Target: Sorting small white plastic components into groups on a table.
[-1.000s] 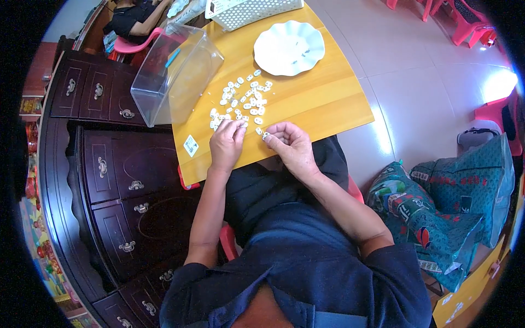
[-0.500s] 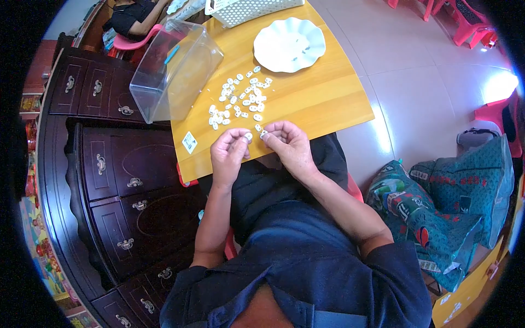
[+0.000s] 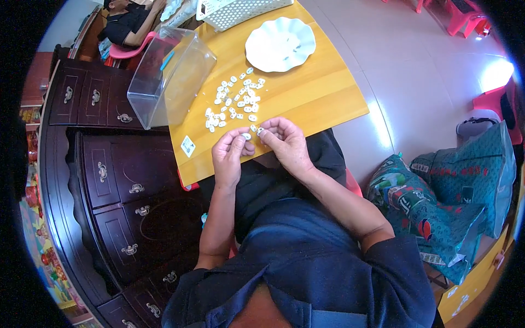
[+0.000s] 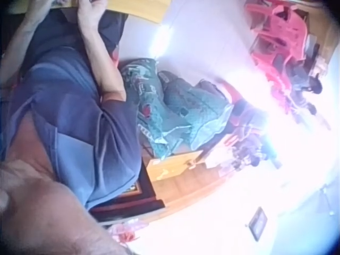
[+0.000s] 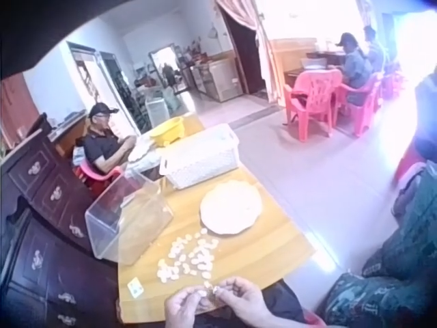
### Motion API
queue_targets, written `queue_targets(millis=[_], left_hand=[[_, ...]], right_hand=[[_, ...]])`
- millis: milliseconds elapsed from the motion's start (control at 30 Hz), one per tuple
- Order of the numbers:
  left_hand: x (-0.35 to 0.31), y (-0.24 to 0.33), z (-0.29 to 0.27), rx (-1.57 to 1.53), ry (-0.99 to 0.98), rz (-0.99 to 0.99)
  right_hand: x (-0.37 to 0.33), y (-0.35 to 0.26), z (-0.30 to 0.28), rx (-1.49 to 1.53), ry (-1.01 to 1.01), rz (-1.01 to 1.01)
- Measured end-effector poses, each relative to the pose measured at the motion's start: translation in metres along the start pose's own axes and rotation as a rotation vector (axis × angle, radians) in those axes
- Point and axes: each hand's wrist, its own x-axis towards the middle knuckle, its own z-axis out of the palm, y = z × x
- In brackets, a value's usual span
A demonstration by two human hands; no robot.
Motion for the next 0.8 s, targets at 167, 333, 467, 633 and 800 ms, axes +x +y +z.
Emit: queue_targets(millis=[167,333,467,633,800], left_hand=[[0.009,0.002,-0.005,0.172,0.032,0.130],[0.016,0.009,-0.001,0.097,0.042,0.140],[0.008,0.007,0.007,0.112,0.017,0.176],[-0.017,-0.009,0.040,0.245,-0.087,0.208],[-0.024,-0.012,0.055,0.256,-0.140,0.170]], right_hand=[[0.001,0.003,-0.001,-0.085,0.006,-0.008],[0.001,0.002,0.001,-0.111,0.007,-0.010],[0.003,0.001,-0.001,0.012,0.021,0.020],[0.007,-0.004,-0.006,0.318,0.101,0.115],[0.009,-0.009,-0.009,0.473,0.137,0.140]])
